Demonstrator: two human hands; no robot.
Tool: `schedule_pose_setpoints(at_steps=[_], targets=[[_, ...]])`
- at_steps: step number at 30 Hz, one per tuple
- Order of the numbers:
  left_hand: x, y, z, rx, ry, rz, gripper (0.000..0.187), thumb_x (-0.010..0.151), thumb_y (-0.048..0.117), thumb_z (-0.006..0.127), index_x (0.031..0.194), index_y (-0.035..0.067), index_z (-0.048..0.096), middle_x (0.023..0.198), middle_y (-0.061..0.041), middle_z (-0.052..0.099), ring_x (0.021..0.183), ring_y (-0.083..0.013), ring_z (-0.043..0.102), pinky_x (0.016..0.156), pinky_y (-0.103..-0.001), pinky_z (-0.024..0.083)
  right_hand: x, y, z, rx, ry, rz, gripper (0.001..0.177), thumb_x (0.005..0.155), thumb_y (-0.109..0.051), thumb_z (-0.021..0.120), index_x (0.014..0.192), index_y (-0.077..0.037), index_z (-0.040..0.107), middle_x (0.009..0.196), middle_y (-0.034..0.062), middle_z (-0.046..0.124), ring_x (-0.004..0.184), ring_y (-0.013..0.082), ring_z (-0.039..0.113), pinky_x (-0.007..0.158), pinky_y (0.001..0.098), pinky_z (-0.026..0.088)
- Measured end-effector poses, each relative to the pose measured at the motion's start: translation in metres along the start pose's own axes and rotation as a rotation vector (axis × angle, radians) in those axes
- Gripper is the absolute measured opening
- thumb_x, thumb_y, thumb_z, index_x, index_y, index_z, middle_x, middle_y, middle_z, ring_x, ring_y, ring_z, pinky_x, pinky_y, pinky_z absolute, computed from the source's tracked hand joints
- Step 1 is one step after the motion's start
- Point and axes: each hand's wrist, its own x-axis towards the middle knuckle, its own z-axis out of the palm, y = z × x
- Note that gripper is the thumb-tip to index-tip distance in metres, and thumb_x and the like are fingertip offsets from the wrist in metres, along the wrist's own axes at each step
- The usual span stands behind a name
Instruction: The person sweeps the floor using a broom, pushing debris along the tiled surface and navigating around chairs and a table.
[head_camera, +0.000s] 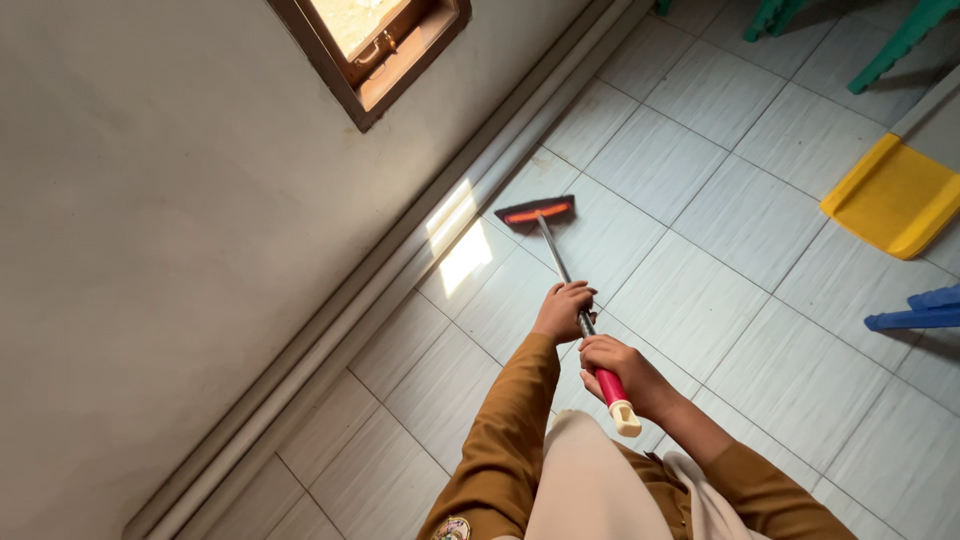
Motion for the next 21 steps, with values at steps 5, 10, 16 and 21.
schedule_pose_setpoints(at_steps=[5, 10, 16, 21], targets=[[0.011, -0.005, -0.005, 0.129, 0.002, -0.108, 0.019, 0.083, 0.029, 0.077, 0.095, 0.016, 0.070, 0.128, 0.001, 0.069, 0.136, -0.0227, 0.051, 0.107, -0.059, 0.035, 0.024, 0.011, 0.006, -0.009, 0.034, -0.060, 0.014, 0.083, -0.007, 0.076, 0.086, -0.001, 0.064, 0.101, 0.0123, 0.073, 0.120, 0.0312, 0.065, 0.097, 0.0389, 0.055], [0.019, -0.021, -0.003, -0.024, 0.060, -0.271, 0.022, 0.082, 0.029, 0.078, 0.093, 0.014, 0.066, 0.126, -0.001, 0.069, 0.134, -0.0234, 0.055, 0.098, -0.051, 0.043, 0.037, 0.024, 0.013, 0.016, -0.003, -0.026, 0.015, 0.083, -0.007, 0.076, 0.087, -0.001, 0.063, 0.106, 0.0109, 0.073, 0.125, 0.0297, 0.064, 0.097, 0.0388, 0.055], [-0.001, -0.018, -0.014, -0.095, 0.109, -0.086, 0.028, 0.084, 0.027, 0.078, 0.081, 0.009, 0.058, 0.088, -0.007, 0.067, 0.094, -0.0278, 0.062, 0.104, -0.045, 0.044, 0.034, 0.011, 0.012, 0.023, -0.070, -0.079, 0.012, 0.082, -0.005, 0.075, 0.090, -0.002, 0.067, 0.105, 0.0095, 0.072, 0.116, 0.0277, 0.066, 0.096, 0.0374, 0.055], [-0.022, 0.001, -0.027, 0.038, 0.215, -0.093, 0.028, 0.086, 0.032, 0.074, 0.073, 0.014, 0.057, 0.078, 0.001, 0.064, 0.093, -0.0208, 0.060, 0.090, -0.040, 0.042, 0.029, 0.003, 0.013, 0.041, -0.127, -0.174, 0.010, 0.077, -0.003, 0.074, 0.082, -0.004, 0.065, 0.097, 0.0087, 0.072, 0.108, 0.0256, 0.069, 0.095, 0.0356, 0.057]])
